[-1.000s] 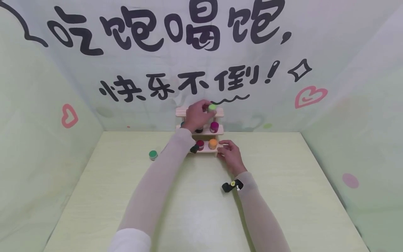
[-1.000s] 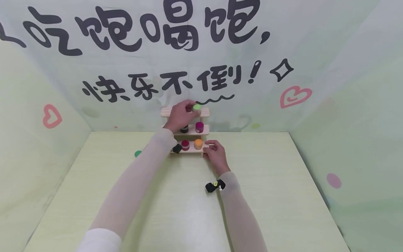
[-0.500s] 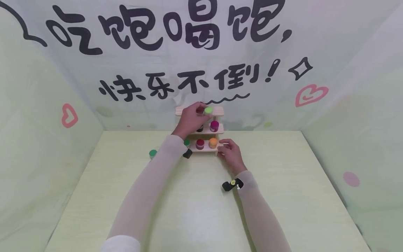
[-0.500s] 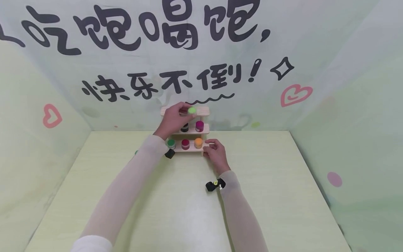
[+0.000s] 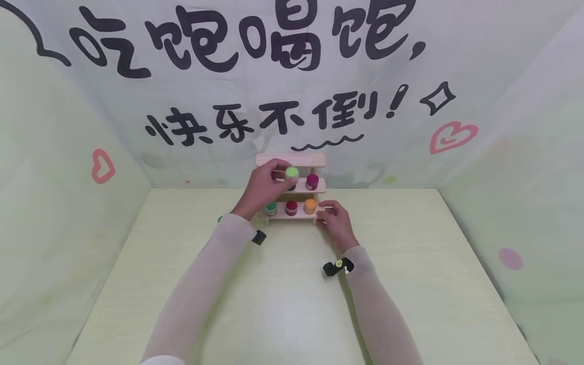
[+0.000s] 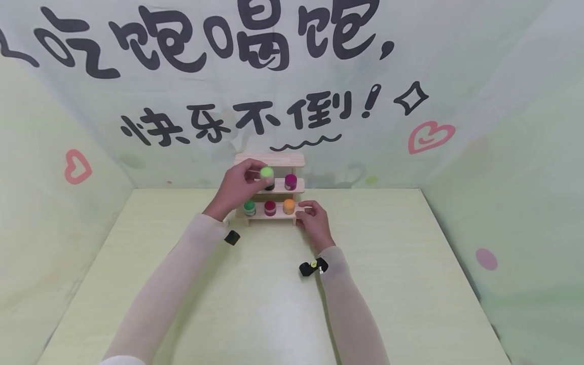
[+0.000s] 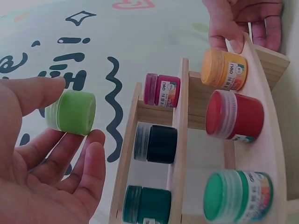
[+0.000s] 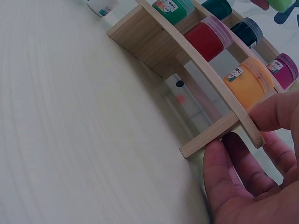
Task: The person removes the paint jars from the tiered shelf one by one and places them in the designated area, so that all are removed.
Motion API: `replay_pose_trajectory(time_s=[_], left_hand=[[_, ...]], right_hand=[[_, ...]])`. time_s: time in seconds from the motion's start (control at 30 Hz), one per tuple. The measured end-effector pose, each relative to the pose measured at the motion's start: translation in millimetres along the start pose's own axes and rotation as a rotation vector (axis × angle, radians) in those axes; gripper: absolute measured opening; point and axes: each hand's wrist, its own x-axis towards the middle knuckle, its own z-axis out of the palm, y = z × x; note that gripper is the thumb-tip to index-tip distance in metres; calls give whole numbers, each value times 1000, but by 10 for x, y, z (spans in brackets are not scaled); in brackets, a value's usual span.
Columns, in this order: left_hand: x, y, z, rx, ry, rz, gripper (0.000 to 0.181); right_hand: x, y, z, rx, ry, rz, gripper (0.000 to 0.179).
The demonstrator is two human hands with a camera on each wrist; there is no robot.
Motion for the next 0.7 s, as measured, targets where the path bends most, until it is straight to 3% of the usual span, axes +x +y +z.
replay_pose_trajectory(time_s=[0.23,0.37,0.7], left_hand=[[-266,-116,-147,-8,23,33,39],[-397,-201,-227,-8,32,21,40],[-673,-531,-378,-6,68,55,46]], right_hand=[[17,-6,2,1,-2,-8,29],[29,-18,2,-5,-1,-1,31],[23,3,-6,-34,11,5,30]])
